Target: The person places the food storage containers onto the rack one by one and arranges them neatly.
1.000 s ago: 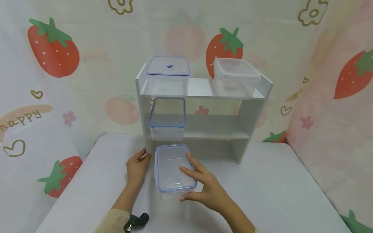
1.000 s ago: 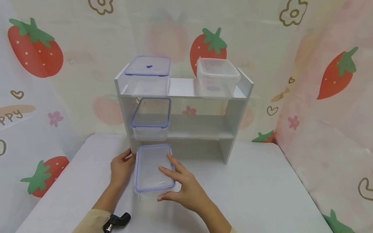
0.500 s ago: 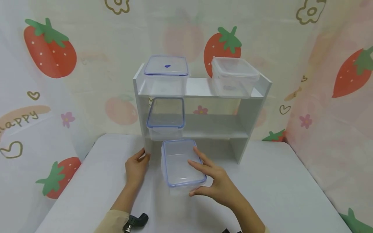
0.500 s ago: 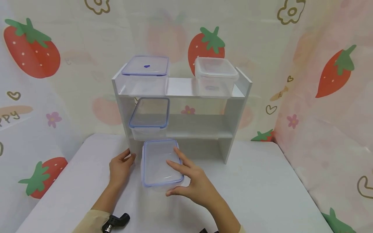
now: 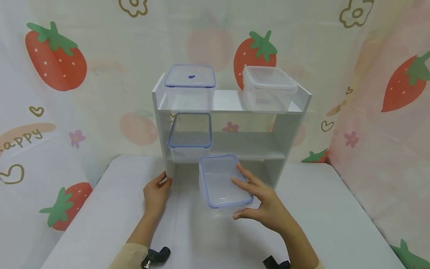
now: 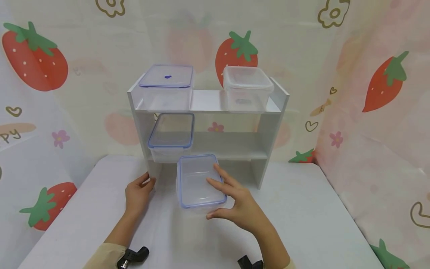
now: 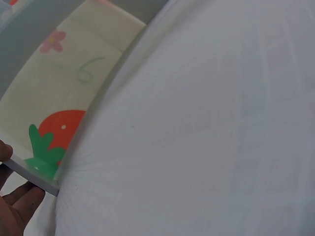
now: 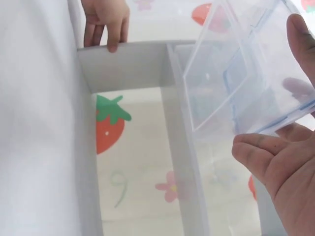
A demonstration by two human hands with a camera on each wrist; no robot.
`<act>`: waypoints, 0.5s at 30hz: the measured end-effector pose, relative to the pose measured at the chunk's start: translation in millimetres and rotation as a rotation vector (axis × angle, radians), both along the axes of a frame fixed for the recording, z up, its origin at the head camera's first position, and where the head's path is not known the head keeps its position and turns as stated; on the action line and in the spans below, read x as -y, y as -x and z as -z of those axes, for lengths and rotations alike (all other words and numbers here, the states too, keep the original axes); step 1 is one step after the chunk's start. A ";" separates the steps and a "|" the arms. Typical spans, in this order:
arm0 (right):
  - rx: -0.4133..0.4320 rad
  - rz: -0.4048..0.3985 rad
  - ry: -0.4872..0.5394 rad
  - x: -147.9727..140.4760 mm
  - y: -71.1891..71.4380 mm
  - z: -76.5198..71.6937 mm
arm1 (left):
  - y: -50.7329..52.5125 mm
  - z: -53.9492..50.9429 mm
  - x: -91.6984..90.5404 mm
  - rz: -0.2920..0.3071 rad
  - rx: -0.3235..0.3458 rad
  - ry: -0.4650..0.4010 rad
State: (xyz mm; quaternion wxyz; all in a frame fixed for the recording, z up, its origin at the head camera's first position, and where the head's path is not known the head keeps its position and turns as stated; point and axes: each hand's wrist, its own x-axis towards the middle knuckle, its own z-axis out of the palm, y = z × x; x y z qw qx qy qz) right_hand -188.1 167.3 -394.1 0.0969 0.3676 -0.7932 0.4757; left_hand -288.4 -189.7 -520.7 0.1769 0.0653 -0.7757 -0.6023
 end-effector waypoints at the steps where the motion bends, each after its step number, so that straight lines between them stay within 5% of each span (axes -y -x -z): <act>1: -0.004 -0.003 0.002 -2.4 0.5 -0.9 | 0.1 0.0 0.1 -0.001 -0.001 0.001; 15: -0.014 0.000 0.041 -35.6 9.5 -4.9 | 0.5 0.5 0.4 -0.007 0.006 0.015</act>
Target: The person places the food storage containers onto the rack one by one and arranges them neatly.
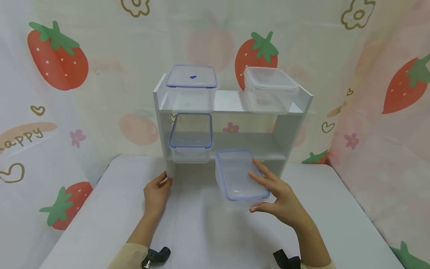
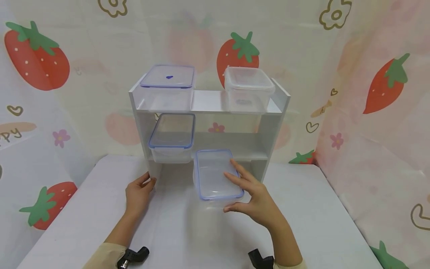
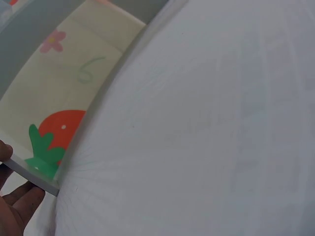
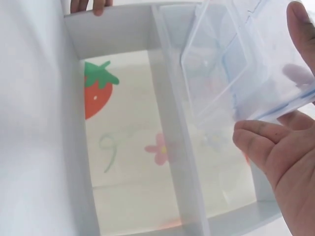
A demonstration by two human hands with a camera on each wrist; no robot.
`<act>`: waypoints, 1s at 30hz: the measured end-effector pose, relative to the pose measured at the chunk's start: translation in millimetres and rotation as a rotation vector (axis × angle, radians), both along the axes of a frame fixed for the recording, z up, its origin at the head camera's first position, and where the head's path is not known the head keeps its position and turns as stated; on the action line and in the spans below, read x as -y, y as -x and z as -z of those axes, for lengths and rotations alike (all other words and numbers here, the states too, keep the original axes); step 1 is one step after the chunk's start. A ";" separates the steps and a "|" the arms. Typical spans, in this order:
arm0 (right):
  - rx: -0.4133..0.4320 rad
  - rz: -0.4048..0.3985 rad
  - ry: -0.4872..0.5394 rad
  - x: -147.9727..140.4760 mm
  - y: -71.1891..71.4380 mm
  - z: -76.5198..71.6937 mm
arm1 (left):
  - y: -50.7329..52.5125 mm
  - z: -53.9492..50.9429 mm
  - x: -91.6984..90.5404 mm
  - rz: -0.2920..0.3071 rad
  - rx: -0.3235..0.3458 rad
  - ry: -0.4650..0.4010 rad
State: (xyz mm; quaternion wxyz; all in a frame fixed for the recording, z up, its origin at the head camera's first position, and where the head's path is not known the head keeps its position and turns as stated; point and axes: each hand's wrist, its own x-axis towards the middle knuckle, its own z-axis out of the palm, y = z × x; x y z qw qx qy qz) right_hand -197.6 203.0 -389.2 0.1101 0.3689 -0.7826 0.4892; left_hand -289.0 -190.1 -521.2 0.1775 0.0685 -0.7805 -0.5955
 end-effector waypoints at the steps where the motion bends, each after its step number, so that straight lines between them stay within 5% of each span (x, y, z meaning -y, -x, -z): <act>1: 0.001 0.002 0.004 -2.2 0.3 -0.1 | -0.2 -0.1 0.1 0.007 0.001 -0.002; 30: -0.047 0.035 0.057 -48.2 57.7 -7.7 | -0.6 -0.5 0.5 0.008 -0.008 -0.010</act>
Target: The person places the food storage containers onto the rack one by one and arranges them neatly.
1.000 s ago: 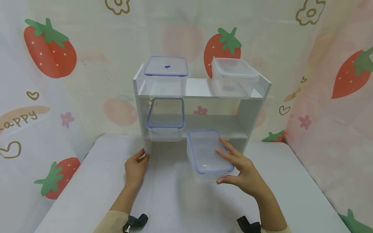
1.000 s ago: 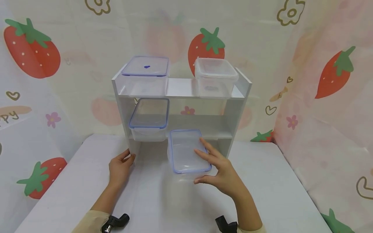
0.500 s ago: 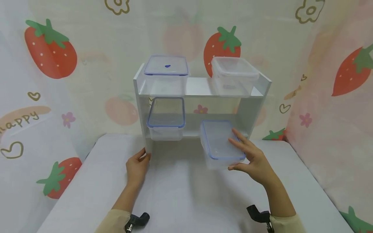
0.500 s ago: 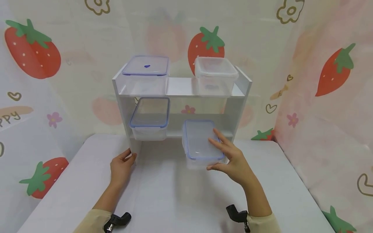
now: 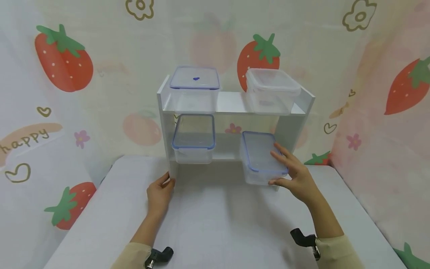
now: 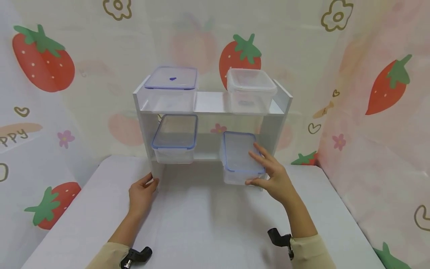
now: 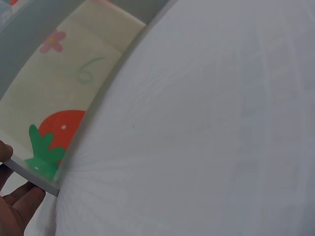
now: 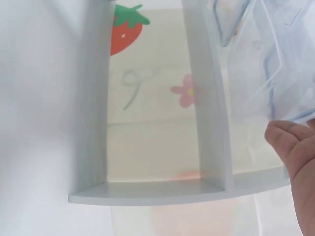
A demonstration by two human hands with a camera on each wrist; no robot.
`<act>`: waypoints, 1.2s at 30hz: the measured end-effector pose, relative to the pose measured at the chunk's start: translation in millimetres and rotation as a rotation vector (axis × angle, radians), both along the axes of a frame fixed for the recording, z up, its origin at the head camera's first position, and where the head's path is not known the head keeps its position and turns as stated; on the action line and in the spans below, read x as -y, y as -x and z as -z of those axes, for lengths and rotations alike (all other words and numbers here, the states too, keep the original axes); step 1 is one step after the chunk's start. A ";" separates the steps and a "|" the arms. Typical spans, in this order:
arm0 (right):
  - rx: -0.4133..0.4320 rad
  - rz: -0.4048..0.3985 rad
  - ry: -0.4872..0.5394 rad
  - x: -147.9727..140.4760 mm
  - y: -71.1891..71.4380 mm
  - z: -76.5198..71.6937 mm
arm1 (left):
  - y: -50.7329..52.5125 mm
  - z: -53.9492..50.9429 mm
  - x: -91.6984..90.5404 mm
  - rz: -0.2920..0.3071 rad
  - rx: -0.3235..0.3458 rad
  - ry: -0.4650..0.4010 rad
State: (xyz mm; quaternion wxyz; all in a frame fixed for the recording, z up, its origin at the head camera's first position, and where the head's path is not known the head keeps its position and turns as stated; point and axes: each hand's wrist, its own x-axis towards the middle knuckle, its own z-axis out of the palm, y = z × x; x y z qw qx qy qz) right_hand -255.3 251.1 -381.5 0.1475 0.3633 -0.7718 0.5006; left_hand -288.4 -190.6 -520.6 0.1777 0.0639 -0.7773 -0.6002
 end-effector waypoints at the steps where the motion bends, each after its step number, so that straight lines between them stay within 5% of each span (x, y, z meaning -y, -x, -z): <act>1: -0.001 0.002 0.004 -0.7 1.5 0.1 | 0.1 0.1 -0.1 -0.001 0.005 -0.002; 18: 0.072 0.107 -0.026 -6.3 33.0 -6.6 | 0.5 0.5 0.1 -0.002 0.010 0.003; 36: 0.137 0.121 0.008 -9.7 60.9 -9.3 | 0.3 0.5 0.1 -0.004 -0.015 0.018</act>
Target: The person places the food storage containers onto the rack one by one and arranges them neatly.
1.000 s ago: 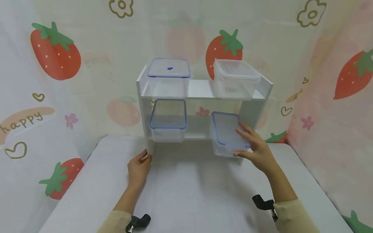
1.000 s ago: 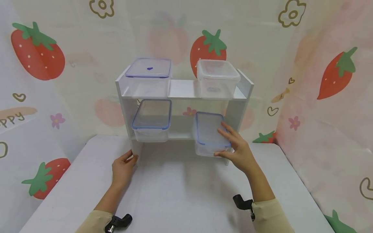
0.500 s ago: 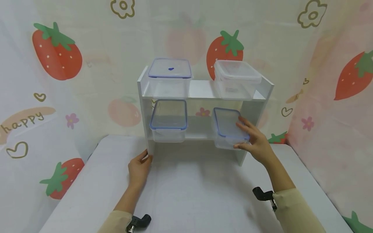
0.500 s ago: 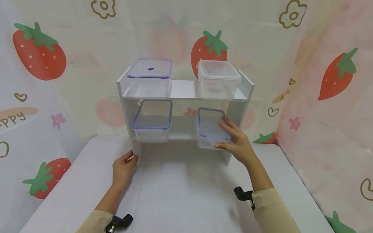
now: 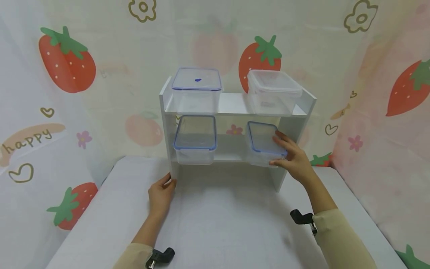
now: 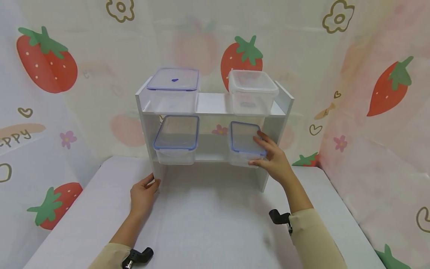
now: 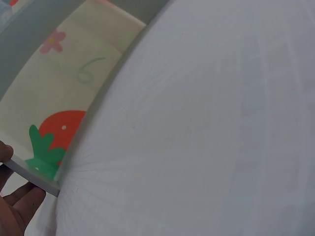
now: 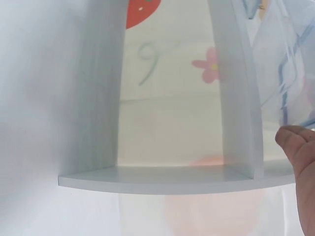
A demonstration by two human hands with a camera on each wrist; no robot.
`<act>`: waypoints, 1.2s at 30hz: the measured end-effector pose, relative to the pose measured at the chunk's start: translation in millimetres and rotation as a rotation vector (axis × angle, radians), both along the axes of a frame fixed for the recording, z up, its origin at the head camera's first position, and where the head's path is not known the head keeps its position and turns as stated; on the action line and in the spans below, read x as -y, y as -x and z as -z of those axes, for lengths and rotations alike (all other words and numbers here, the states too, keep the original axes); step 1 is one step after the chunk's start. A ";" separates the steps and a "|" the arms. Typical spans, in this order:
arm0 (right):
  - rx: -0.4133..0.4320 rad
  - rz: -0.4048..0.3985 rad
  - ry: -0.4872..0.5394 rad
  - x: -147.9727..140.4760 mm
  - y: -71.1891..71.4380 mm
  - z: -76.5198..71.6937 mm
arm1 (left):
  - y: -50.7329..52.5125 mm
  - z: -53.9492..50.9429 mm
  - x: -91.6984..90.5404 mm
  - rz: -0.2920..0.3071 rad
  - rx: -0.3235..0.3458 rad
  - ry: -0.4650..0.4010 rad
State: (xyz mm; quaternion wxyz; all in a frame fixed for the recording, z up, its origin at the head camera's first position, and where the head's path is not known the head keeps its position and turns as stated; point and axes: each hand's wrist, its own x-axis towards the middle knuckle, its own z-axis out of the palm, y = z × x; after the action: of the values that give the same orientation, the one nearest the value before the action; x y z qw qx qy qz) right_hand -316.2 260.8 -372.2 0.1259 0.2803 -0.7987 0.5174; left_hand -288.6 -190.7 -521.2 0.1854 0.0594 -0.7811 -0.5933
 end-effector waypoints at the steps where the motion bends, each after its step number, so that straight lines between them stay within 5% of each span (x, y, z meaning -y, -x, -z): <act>1: 0.000 0.001 -0.003 -0.1 1.4 -0.1 | -0.2 0.5 0.1 0.001 -0.001 0.002; 36: 0.137 -0.036 0.075 8.9 25.5 -0.4 | -2.0 -1.2 -1.1 -0.011 -0.006 -0.006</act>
State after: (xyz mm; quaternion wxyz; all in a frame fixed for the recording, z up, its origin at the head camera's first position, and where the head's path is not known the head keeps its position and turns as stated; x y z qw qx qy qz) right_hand -341.7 252.0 -371.8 0.0720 0.2538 -0.7803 0.5670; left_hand -286.7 -189.6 -520.0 0.1908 0.0622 -0.7783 -0.5950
